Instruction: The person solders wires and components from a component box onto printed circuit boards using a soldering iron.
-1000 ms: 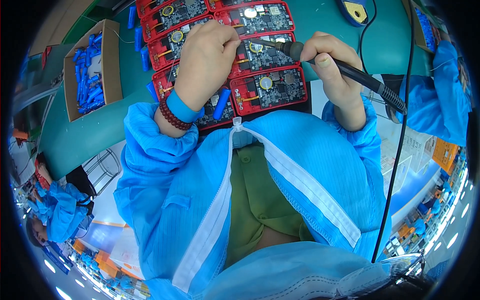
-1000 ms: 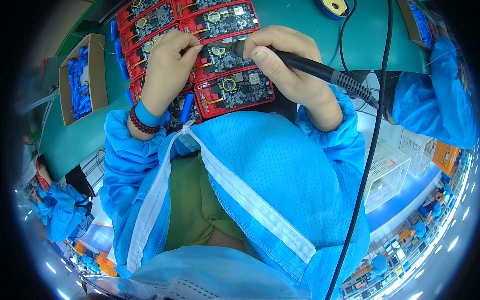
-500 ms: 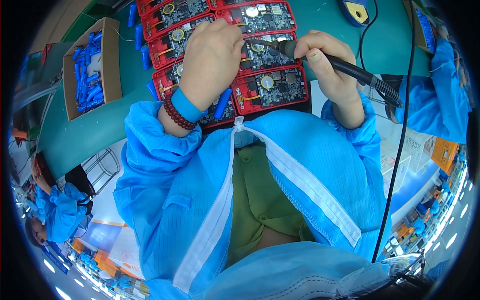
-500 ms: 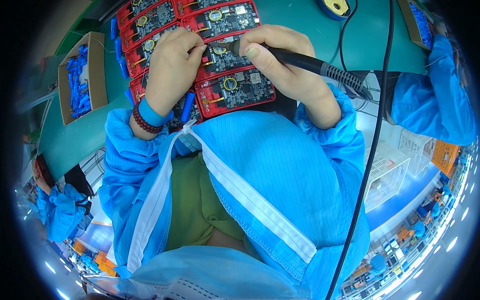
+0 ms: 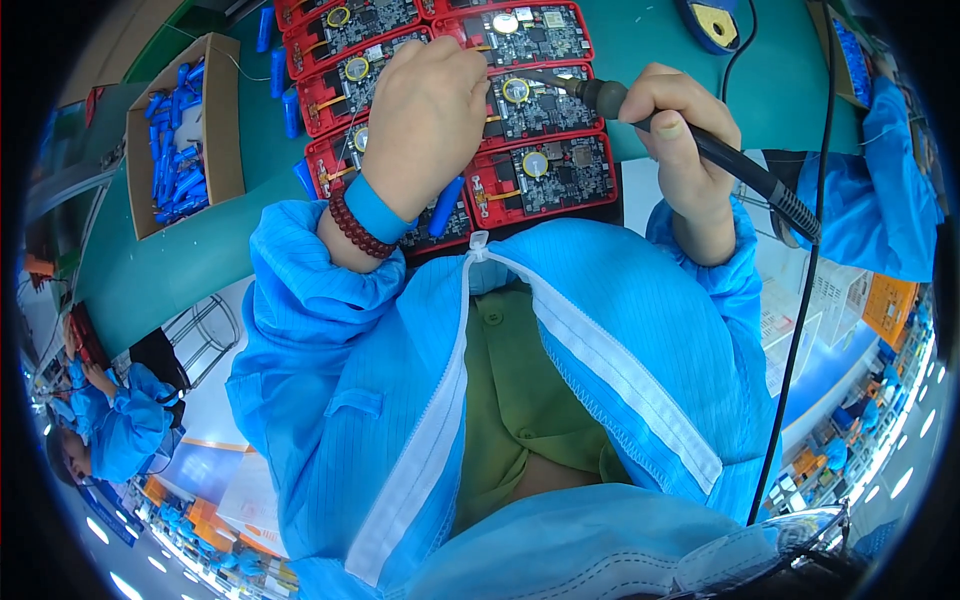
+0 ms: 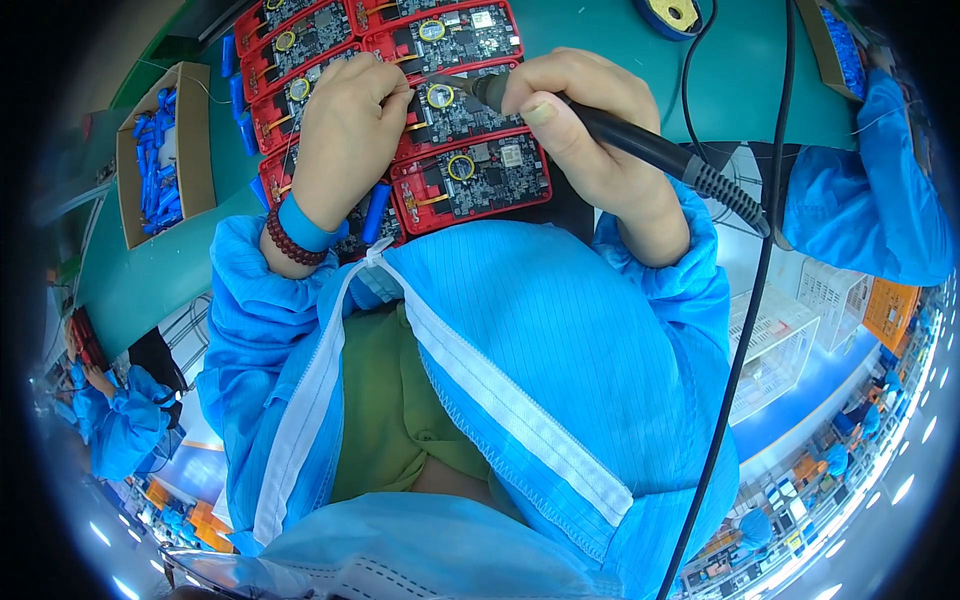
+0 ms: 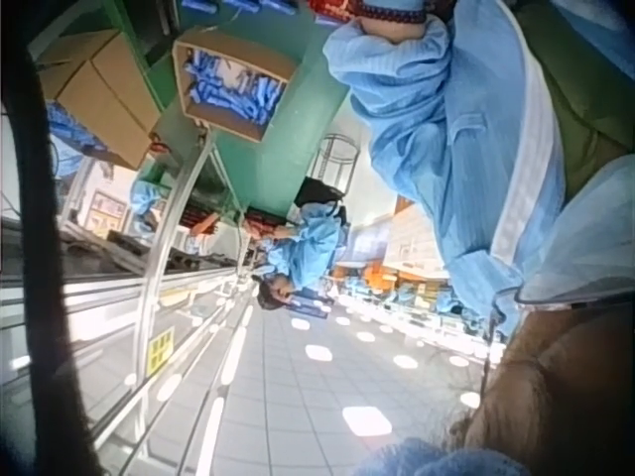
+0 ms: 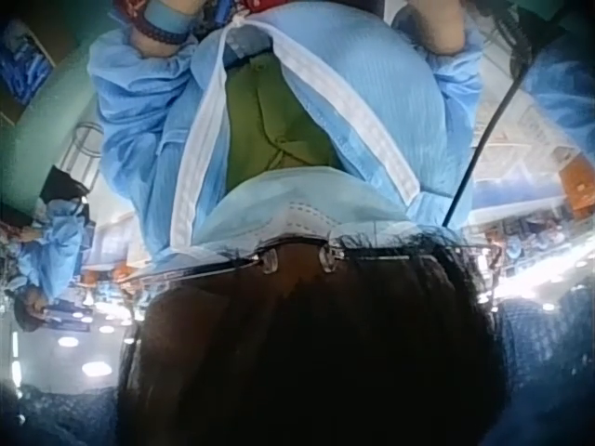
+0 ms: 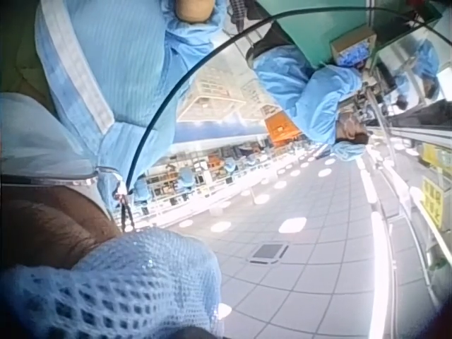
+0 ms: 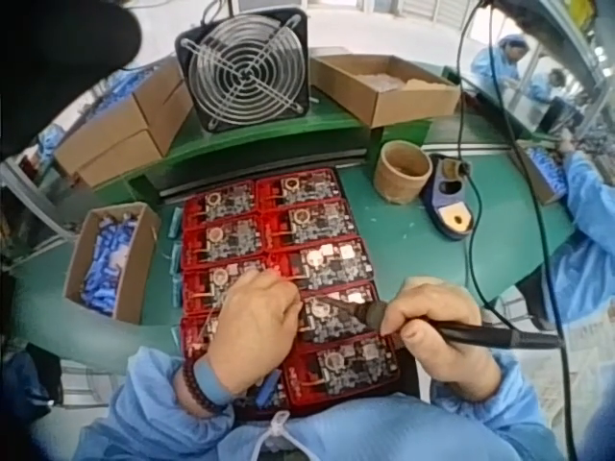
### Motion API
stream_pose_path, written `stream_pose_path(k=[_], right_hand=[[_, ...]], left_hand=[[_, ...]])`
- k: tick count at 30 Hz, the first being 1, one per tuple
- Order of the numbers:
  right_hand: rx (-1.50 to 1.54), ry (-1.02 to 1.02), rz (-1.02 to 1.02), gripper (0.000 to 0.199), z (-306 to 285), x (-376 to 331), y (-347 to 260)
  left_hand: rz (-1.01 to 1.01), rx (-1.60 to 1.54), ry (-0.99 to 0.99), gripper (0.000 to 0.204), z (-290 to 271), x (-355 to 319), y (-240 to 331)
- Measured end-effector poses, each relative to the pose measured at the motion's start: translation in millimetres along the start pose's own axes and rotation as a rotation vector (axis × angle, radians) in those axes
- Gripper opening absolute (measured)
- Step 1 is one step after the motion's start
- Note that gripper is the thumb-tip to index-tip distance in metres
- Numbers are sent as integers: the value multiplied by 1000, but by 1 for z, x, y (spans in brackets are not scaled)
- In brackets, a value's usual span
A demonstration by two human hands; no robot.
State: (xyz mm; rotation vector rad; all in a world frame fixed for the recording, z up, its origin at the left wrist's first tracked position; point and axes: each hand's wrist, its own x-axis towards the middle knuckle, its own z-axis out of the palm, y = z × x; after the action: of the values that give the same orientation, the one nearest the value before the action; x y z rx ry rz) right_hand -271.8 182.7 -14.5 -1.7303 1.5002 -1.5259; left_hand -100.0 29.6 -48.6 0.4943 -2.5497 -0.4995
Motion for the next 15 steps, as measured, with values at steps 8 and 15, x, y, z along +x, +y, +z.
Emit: stream_pose_path(k=[8, 15], right_hand=[[10, 72, -18, 21, -6, -6, 2], [33, 151, -29, 23, -18, -12, -1]], left_hand=[[12, 3, -4, 6, 0, 1, -1], [8, 18, -58, 7, -6, 2, -2]])
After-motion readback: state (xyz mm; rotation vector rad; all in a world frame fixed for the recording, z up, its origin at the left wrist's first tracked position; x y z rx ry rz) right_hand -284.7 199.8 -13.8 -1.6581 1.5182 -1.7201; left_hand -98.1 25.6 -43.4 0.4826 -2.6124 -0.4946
